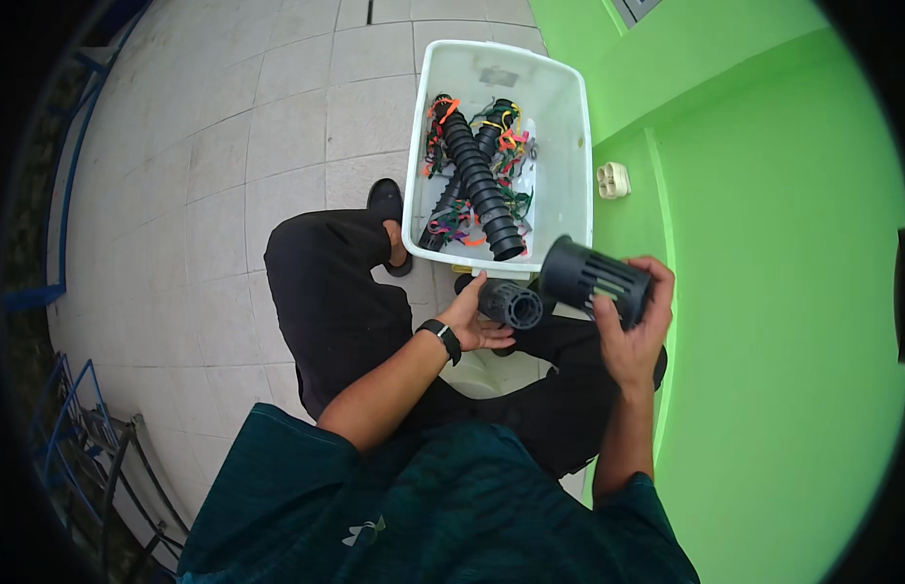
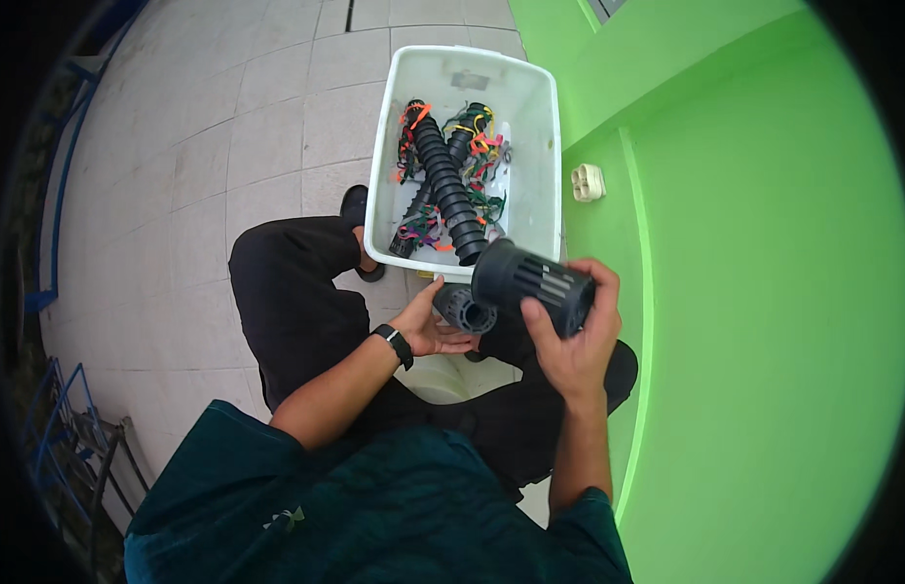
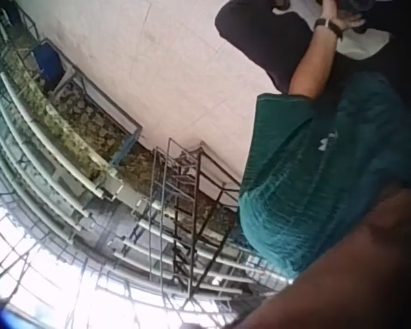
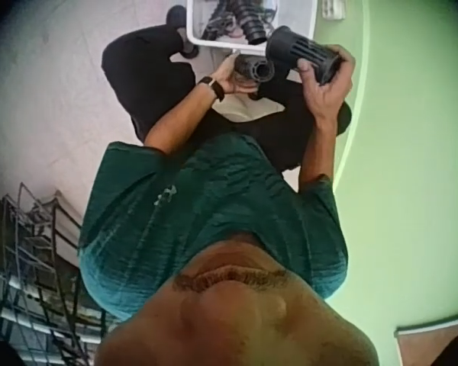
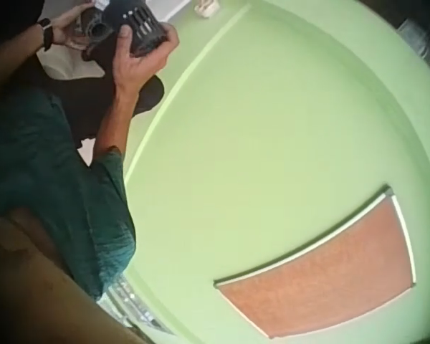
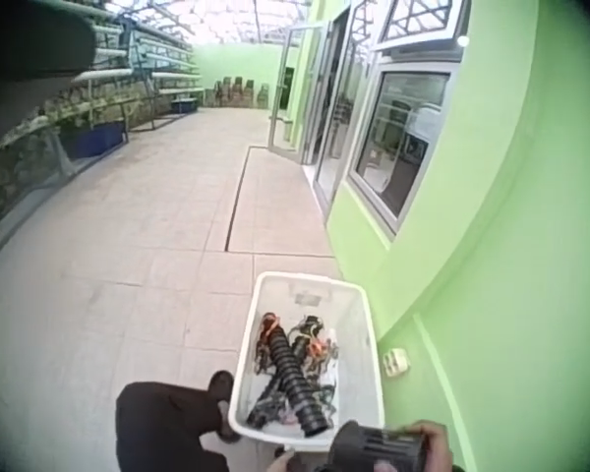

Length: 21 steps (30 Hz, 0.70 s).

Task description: Assemble plastic hydroponic pipe components and caps from a storage bin.

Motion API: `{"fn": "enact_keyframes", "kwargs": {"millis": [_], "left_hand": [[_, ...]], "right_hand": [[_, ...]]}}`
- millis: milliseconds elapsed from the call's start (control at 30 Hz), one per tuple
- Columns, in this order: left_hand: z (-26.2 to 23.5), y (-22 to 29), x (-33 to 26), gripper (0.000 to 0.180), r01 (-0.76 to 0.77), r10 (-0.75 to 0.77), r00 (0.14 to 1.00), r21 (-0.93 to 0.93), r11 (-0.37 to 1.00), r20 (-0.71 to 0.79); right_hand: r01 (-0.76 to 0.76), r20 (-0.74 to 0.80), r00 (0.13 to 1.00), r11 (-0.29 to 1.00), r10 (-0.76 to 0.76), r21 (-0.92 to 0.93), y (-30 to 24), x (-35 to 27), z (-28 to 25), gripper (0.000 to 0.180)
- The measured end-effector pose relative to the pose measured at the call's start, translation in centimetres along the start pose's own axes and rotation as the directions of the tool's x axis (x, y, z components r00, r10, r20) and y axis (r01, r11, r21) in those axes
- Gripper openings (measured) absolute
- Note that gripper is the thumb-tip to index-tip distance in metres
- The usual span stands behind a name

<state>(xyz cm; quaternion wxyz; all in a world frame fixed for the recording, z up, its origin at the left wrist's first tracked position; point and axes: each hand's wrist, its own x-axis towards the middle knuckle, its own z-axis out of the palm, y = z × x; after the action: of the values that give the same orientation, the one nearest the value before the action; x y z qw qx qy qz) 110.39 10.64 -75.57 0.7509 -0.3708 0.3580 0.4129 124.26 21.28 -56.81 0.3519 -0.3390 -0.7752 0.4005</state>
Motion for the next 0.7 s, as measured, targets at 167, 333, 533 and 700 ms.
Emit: {"fn": "enact_keyframes", "kwargs": {"millis": [167,333,533,700], "left_hand": [[-0.6,1.7,-7.1,0.071,-0.554,0.578,0.816,0.283,0.783,0.0],[4.5,13.5,-14.7,0.03,-0.881,0.779,0.447,0.368,0.297,0.44],[3.6,28.9,-15.7,0.027,-0.98,0.859,0.198,0.104,0.168,0.473],[3.8,34.2,-14.2,0.029,-0.964,0.904,0.225,-0.053,0.261,0.363]], "right_hand": [[-0.139,0.148,0.98,0.99,0.132,0.038,0.7,4.1,5.2,0.057],[-0.128,0.382,0.923,0.971,0.042,0.203,4.7,10.7,14.1,0.066],[0.078,0.475,0.876,0.997,-0.079,0.021,15.6,16.4,24.1,0.062],[0.769,0.887,0.458,0.476,0.056,-0.427,28.3,15.2,32.5,0.023]]}}
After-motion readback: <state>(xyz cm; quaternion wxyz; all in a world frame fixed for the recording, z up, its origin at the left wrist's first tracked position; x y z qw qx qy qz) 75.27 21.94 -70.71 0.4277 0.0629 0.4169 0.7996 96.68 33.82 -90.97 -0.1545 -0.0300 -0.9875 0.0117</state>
